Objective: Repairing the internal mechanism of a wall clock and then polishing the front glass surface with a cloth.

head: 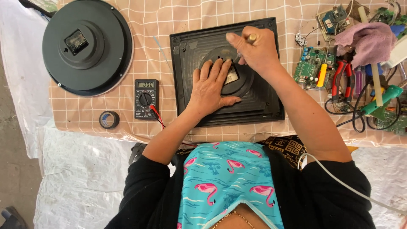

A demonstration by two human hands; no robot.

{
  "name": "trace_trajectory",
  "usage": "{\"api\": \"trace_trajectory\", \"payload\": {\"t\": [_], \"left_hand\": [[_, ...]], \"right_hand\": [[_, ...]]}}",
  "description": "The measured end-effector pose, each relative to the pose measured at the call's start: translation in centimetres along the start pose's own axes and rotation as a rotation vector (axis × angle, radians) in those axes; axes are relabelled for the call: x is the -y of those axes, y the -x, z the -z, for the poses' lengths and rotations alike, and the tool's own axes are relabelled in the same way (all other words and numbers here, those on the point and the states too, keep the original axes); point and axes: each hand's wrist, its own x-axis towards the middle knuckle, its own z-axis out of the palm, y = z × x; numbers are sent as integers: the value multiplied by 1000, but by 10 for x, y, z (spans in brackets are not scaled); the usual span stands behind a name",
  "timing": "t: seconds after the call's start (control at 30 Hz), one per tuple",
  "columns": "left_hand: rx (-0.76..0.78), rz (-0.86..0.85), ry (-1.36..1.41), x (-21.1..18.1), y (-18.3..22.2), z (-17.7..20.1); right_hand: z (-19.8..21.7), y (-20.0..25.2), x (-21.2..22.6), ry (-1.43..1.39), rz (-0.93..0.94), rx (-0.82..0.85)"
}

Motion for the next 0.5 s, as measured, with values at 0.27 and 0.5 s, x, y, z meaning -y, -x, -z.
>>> {"api": "trace_trajectory", "payload": {"t": [0.27, 0.5], "left_hand": [[-38, -7, 22, -1, 3, -6], [19, -5, -13, -2, 3, -7]], "right_hand": [[7, -22, 8, -138, -353, -40], [11, -20, 19, 4, -320, 86]]}}
